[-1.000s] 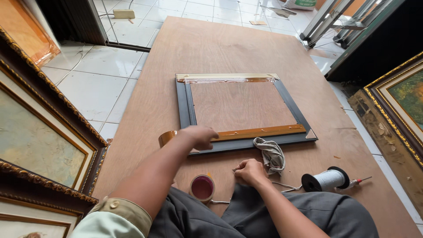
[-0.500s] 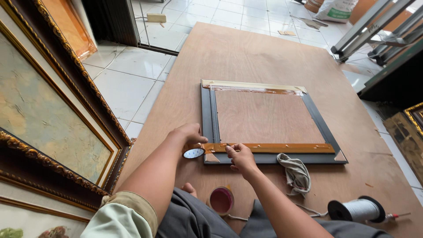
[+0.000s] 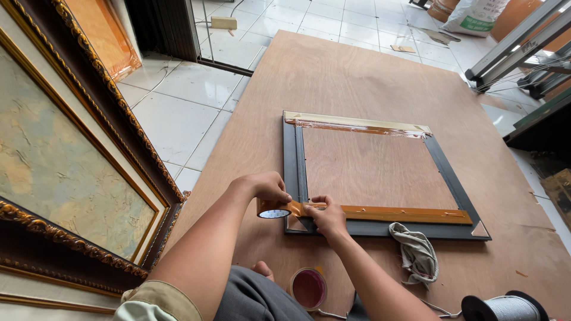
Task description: The person applies brown and gold tape to the edges of a rectangular frame lying on a wooden board. They smooth the tape with a cloth, flip the frame to work on the opposite side, and continue taping and smoothing the edges.
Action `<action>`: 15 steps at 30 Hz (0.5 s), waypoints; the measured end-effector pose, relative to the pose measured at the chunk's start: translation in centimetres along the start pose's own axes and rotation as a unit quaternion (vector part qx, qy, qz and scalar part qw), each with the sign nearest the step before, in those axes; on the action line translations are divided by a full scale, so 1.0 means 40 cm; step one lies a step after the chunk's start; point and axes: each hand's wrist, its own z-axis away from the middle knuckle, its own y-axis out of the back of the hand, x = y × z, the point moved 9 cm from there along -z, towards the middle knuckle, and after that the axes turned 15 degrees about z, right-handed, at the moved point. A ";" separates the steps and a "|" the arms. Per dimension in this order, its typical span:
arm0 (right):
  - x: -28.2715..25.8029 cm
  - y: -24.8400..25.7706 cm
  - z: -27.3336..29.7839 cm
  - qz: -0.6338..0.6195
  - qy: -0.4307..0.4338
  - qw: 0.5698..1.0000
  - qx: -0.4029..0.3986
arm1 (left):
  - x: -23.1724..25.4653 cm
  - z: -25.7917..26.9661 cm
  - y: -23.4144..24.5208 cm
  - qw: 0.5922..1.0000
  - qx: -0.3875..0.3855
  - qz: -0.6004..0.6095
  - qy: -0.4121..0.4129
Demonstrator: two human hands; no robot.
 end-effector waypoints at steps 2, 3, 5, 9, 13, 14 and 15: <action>0.011 -0.013 -0.013 0.003 -0.001 1.000 0.002 | -0.001 -0.004 -0.003 1.000 -0.002 0.004 -0.003; 0.015 -0.016 -0.020 0.005 0.000 1.000 0.006 | 0.002 -0.006 -0.003 1.000 -0.003 0.007 -0.008; 0.011 -0.019 -0.028 0.030 0.008 0.999 0.010 | 0.005 -0.009 -0.008 1.000 -0.001 0.014 -0.012; -0.005 -0.016 -0.028 0.081 0.021 0.996 0.027 | 0.016 0.004 -0.002 1.000 0.003 0.013 -0.019; -0.022 -0.021 -0.019 0.088 0.020 0.996 0.023 | 0.022 0.015 -0.004 1.000 0.007 0.009 -0.023; -0.022 -0.023 -0.023 0.107 0.023 0.994 0.026 | 0.024 0.017 -0.004 1.000 0.008 0.005 -0.025; -0.022 -0.025 -0.028 0.126 0.026 0.991 0.028 | 0.026 0.020 -0.003 1.000 0.008 0.001 -0.028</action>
